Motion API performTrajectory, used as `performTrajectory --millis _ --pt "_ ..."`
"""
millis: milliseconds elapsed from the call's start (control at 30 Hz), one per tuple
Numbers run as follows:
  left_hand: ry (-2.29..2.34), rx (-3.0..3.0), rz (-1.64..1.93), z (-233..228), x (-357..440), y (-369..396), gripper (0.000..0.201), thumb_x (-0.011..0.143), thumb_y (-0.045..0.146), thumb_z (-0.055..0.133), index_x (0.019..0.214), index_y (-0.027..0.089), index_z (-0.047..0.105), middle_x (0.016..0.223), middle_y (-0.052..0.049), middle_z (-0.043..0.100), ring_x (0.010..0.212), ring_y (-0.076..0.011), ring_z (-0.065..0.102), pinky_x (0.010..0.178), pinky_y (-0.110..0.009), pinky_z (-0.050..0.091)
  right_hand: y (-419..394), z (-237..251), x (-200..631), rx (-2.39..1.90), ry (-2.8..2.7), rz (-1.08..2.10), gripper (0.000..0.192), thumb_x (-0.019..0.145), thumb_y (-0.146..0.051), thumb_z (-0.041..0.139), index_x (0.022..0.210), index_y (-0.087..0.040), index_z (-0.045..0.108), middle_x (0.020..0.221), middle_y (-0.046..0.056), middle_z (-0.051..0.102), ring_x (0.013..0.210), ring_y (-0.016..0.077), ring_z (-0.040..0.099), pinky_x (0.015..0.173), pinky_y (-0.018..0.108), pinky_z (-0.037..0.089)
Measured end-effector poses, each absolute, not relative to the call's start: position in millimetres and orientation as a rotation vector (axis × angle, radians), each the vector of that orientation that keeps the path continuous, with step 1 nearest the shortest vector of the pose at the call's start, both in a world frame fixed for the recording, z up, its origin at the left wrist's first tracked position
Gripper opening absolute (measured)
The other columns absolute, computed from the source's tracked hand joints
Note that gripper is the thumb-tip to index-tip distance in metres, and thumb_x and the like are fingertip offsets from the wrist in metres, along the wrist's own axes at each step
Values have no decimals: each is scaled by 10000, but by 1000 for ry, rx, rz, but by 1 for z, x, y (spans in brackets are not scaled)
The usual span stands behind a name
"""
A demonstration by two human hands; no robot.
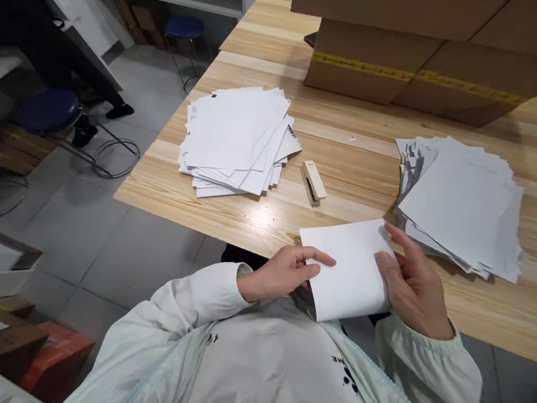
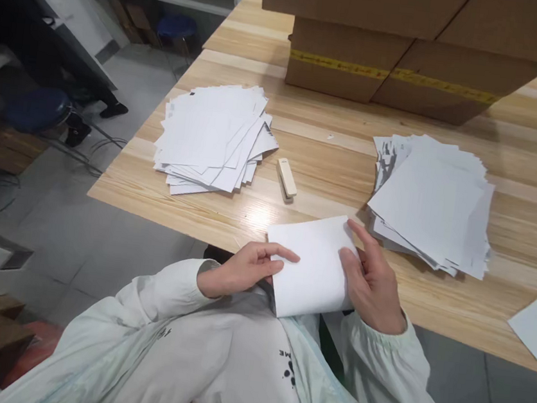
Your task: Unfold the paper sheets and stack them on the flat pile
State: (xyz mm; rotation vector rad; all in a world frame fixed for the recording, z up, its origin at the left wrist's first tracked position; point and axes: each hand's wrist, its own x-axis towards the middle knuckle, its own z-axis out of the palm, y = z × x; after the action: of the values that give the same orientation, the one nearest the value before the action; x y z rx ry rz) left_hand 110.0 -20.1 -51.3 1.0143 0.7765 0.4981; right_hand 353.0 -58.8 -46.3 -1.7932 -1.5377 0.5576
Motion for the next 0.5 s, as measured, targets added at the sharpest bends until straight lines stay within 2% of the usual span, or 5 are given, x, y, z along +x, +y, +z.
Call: performTrajectory --millis 67,133,267,500 --pt "790 900 459 -54 117 -10 247 855 184 593 1086 145 672 686 17 599 621 -106 602 667 -255 524 -52 -51 359 -1862 -1582 496 468 918 -379 555 1357 -225 605 852 51 691 551 133 485 526 297 432" --pt "833 830 444 -52 123 0 247 845 107 546 1075 145 630 666 32 583 603 -109 629 654 -260 543 -42 -51 362 -1846 -1642 470 393 928 -365 516 1249 -202 673 882 58 696 580 135 486 587 311 446" --pt "897 788 466 -47 130 18 251 836 28 500 1034 121 624 682 19 611 587 -104 649 637 -258 567 -17 -49 366 -1749 -1754 543 324 937 -363 498 1076 -196 739 740 38 655 565 140 473 567 302 401" --pt "992 758 569 -56 134 31 331 806 -41 514 1069 71 681 729 -10 647 627 -99 657 682 -273 596 20 -64 371 -1738 -1866 540 354 938 -348 474 1105 -181 738 586 -13 529 510 124 440 536 281 381"
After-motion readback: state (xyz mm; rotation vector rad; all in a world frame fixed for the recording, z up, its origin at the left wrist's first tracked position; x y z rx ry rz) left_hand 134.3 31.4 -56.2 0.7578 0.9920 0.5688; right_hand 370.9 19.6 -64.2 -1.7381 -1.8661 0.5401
